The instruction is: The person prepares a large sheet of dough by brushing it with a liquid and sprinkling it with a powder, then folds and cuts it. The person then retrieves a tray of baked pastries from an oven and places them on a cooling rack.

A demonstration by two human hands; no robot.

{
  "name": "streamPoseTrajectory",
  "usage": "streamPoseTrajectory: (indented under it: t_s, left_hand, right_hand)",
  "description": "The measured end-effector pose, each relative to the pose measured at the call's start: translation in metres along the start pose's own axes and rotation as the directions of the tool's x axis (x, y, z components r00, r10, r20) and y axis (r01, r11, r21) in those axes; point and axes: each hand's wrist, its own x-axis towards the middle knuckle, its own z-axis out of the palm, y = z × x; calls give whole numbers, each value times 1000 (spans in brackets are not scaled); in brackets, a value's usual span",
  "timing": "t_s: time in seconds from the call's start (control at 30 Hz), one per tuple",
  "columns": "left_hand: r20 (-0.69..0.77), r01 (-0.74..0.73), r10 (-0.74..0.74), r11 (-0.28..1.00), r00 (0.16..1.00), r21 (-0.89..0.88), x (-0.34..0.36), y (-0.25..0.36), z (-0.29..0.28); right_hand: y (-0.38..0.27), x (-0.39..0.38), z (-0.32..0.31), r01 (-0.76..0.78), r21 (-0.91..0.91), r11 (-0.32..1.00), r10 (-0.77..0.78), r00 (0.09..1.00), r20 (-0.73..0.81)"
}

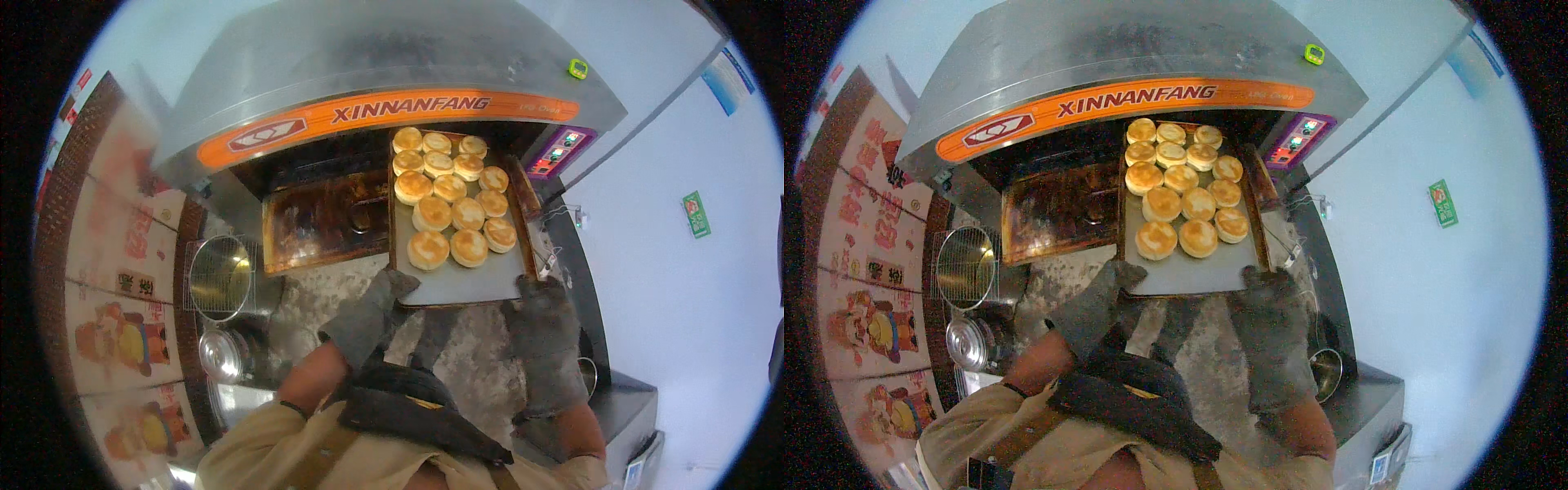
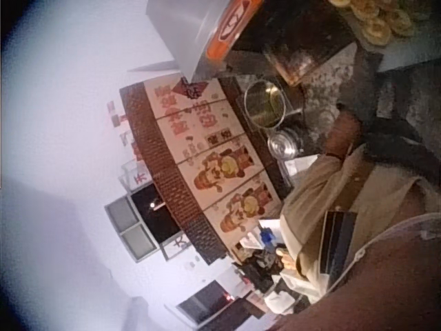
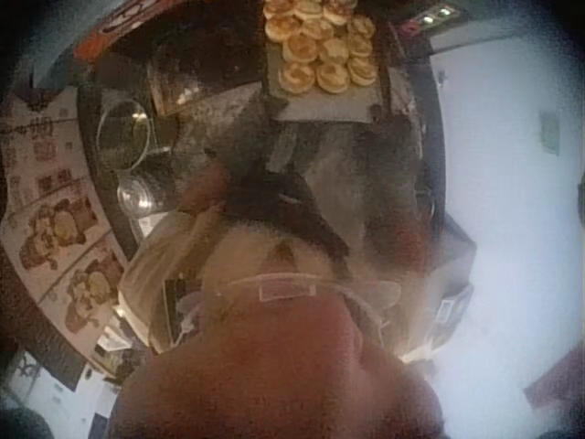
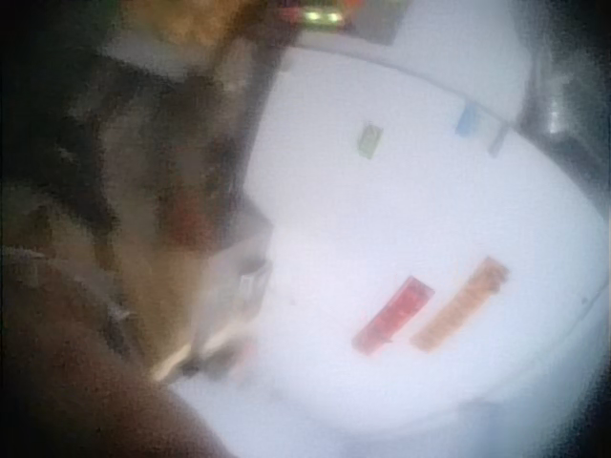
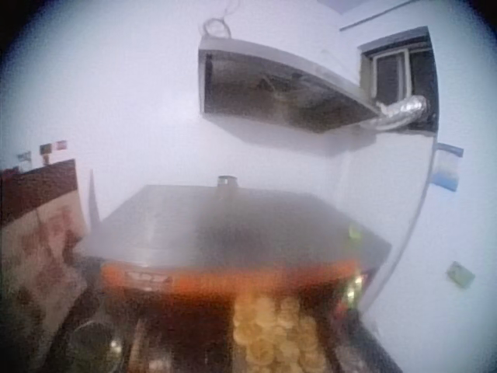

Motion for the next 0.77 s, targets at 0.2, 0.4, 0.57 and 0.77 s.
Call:
streamPoseTrajectory:
  t_s: [0.2, 0.4, 0.57, 0.77]
  left_hand:
    - [56, -264, 259, 955, 964, 135, -49, -29, 7]
    - [18, -214, 214, 961, 977, 178, -40, -42, 21]
    - [-16, -187, 188, 980, 982, 69, -31, -58, -6]
    - [318, -604, 525, 573, 789, 554, 20, -84, -55]
  right_hand:
    - [134, -46, 13, -694, 653, 304, 693, 631, 348]
    - [177, -74, 88, -623, 764, -166, 681, 488, 546]
    - [155, -97, 86, -591, 790, -165, 680, 511, 525]
    - [142, -85, 45, -755, 647, -103, 626, 456, 632]
